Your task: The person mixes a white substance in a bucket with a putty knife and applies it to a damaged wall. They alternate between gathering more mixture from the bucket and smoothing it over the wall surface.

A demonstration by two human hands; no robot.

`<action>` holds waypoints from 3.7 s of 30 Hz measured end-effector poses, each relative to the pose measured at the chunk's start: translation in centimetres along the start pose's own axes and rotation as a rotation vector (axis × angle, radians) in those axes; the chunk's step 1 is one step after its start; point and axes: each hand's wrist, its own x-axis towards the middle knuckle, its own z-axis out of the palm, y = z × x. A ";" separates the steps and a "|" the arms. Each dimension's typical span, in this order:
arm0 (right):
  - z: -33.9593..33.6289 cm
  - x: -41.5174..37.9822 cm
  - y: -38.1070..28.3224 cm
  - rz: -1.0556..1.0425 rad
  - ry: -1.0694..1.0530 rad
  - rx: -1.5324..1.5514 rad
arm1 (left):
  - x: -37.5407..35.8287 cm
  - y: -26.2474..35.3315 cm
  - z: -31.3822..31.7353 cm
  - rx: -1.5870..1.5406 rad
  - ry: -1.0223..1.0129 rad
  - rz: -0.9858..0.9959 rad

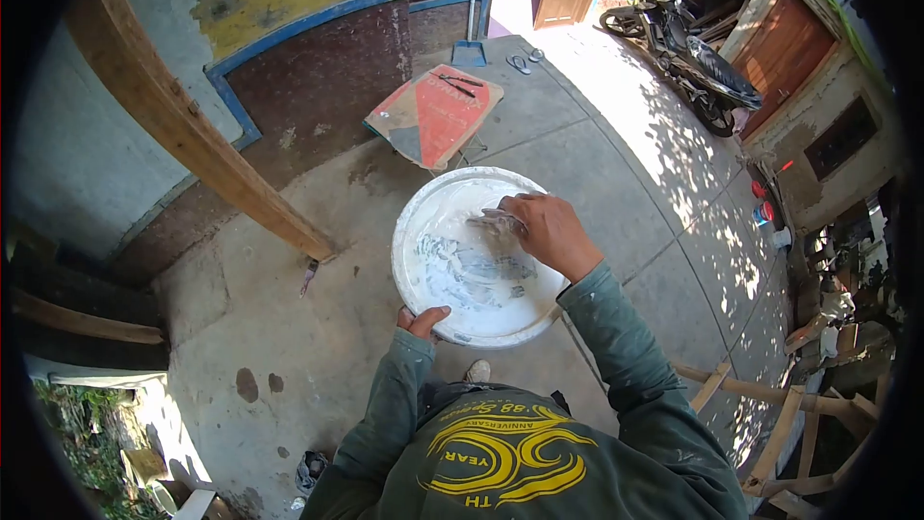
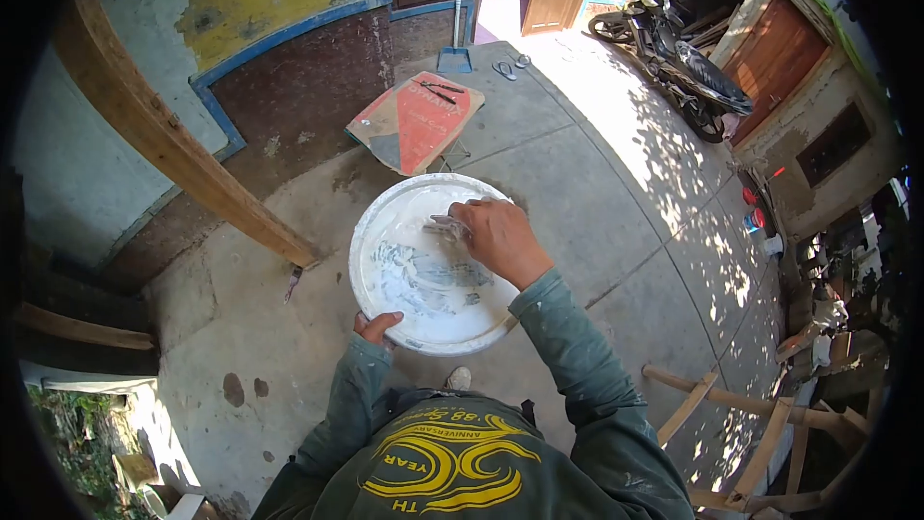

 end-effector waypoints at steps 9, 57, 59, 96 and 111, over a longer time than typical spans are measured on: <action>-0.3 4.2 10.0 0.043 0.136 0.012 | 9.9 0.4 6.5 0.052 -0.146 -0.013; 6.0 39.2 53.1 -0.173 -0.174 0.062 | 51.5 -1.3 31.0 -0.044 0.294 0.014; 5.9 39.4 53.8 -0.174 -0.082 0.072 | 52.9 -2.4 30.6 0.006 0.267 -0.003; 49.3 50.9 65.8 0.416 -0.198 0.573 | 79.7 -20.0 9.3 -0.528 0.630 -0.284; 46.3 53.0 69.7 0.412 -0.269 0.485 | 72.8 -18.4 0.1 0.308 1.268 -0.119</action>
